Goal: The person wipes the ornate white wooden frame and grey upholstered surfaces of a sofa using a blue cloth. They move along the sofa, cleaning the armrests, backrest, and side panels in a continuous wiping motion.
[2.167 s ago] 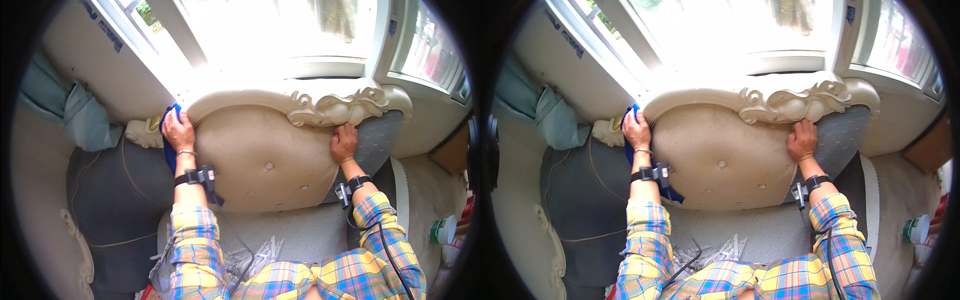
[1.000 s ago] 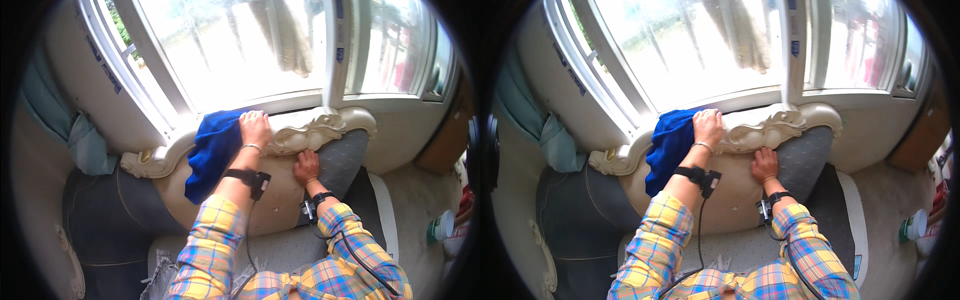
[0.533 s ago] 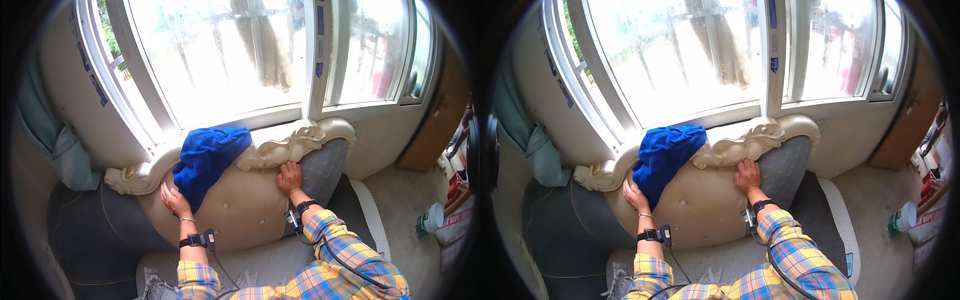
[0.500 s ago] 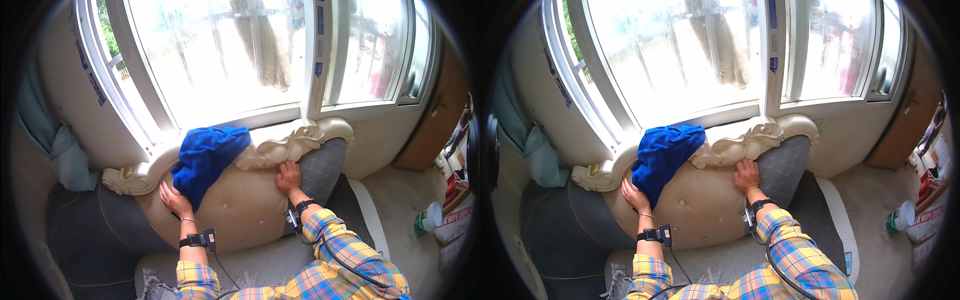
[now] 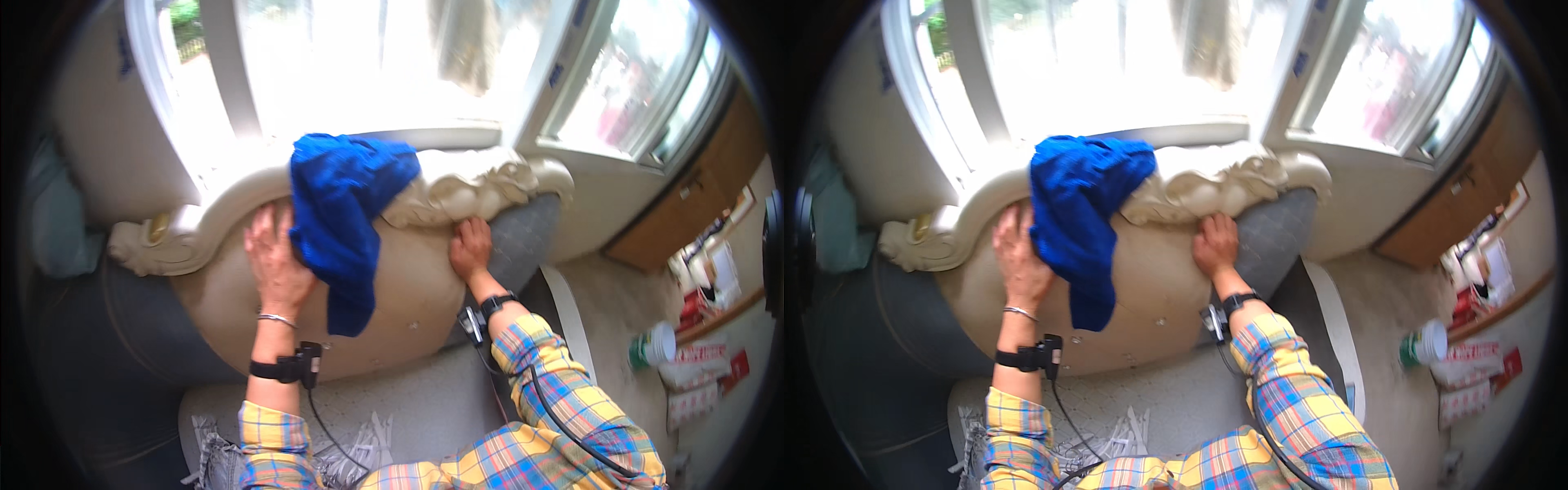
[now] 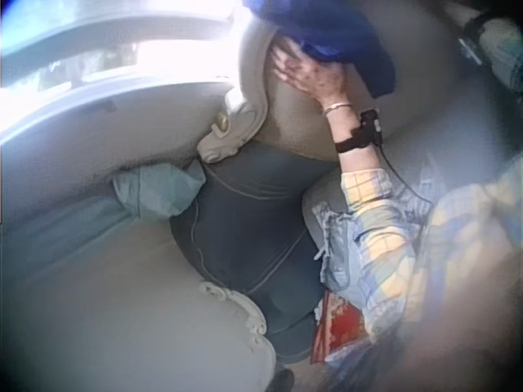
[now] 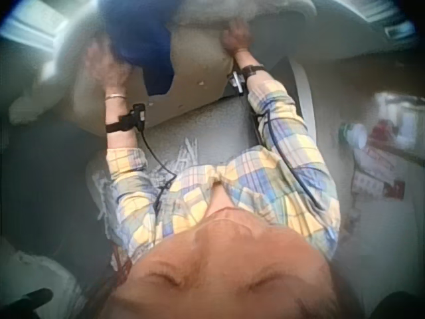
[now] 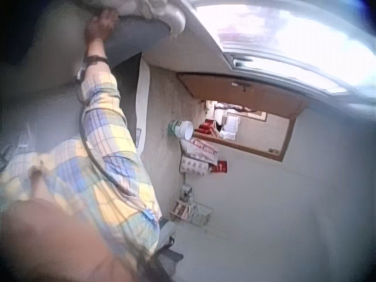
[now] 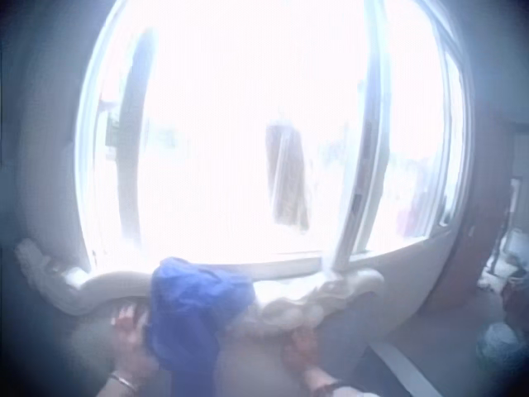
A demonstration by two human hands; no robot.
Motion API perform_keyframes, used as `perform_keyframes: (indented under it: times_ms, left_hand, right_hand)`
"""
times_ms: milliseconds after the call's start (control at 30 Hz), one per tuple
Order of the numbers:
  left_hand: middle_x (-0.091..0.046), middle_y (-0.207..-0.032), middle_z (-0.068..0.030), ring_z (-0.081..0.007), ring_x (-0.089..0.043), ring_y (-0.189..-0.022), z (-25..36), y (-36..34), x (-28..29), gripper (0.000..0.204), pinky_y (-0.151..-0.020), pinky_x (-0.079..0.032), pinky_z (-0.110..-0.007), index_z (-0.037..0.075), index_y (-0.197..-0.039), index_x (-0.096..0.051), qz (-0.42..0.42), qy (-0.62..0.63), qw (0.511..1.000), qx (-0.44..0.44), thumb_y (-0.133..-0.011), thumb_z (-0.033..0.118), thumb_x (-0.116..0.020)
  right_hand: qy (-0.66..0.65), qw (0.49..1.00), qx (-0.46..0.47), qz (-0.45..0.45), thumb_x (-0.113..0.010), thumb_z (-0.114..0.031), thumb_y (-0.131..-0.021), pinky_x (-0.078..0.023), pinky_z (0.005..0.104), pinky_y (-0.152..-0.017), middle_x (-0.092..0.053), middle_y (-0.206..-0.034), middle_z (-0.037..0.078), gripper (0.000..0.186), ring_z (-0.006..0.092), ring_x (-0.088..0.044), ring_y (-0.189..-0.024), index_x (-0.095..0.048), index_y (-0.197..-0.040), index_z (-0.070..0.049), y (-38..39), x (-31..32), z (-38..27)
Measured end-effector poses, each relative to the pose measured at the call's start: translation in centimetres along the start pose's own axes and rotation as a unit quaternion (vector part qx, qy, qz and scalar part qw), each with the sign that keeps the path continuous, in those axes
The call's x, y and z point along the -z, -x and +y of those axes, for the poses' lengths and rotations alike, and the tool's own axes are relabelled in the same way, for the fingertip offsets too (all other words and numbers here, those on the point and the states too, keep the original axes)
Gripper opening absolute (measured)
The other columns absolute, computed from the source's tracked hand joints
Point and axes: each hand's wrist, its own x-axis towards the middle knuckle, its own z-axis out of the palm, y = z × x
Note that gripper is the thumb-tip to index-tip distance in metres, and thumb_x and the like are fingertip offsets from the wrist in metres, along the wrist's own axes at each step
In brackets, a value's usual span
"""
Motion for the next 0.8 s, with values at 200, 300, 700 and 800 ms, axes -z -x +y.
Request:
perform_keyframes:
  times_ms: [200,300,700,800]
  left_hand:
    - [-0.049,-0.136,-0.0139,-0.0304,-0.044,-0.126,-0.4,-0.2,-2.8,0.053,-0.108,-0.028,-0.041,0.011,-0.132,-0.052,0.128,-0.028,0.983,-0.127,-0.082,0.029,-0.060]
    - [-0.049,-0.137,-0.0139,-0.0284,-0.044,-0.127,-1.5,-0.5,-3.0,0.065,-0.107,-0.031,-0.039,0.011,-0.133,-0.051,0.120,-0.007,0.979,-0.162,-0.076,0.036,-0.071]
    - [-0.046,-0.138,-0.0146,-0.0322,-0.042,-0.128,-0.4,1.1,-2.4,0.068,-0.106,-0.031,-0.043,0.005,-0.137,-0.043,0.212,0.045,0.973,-0.080,-0.085,0.045,-0.060]
    - [-0.045,-0.138,-0.0158,-0.0329,-0.042,-0.128,-0.4,1.3,-2.3,0.065,-0.105,-0.032,-0.044,0.003,-0.137,-0.042,0.206,0.045,0.975,-0.071,-0.088,0.043,-0.055]
  right_hand:
    - [0.006,0.998,0.060,0.025,-0.052,-0.012,-0.068,-0.041,0.0455,-0.070,-0.050,-0.082,0.015,0.010,0.0358,-0.049,-0.080,-0.051,-0.077,-0.007,-0.2,-0.6,2.1]
    - [-0.004,0.999,-0.004,0.040,-0.050,-0.011,-0.067,-0.039,0.0439,-0.067,-0.049,-0.078,0.012,0.006,0.0338,-0.049,-0.076,-0.050,-0.073,-0.008,-0.4,-0.7,2.6]
    - [-0.015,1.000,0.018,0.014,-0.051,-0.010,-0.069,-0.039,0.0439,-0.068,-0.048,-0.077,0.013,0.006,0.0343,-0.047,-0.076,-0.050,-0.074,-0.007,-0.5,0.4,-0.5]
    - [-0.013,1.000,0.008,0.000,-0.051,-0.010,-0.069,-0.039,0.0437,-0.068,-0.048,-0.078,0.013,0.007,0.0342,-0.047,-0.076,-0.050,-0.074,-0.007,-0.1,0.3,-0.1]
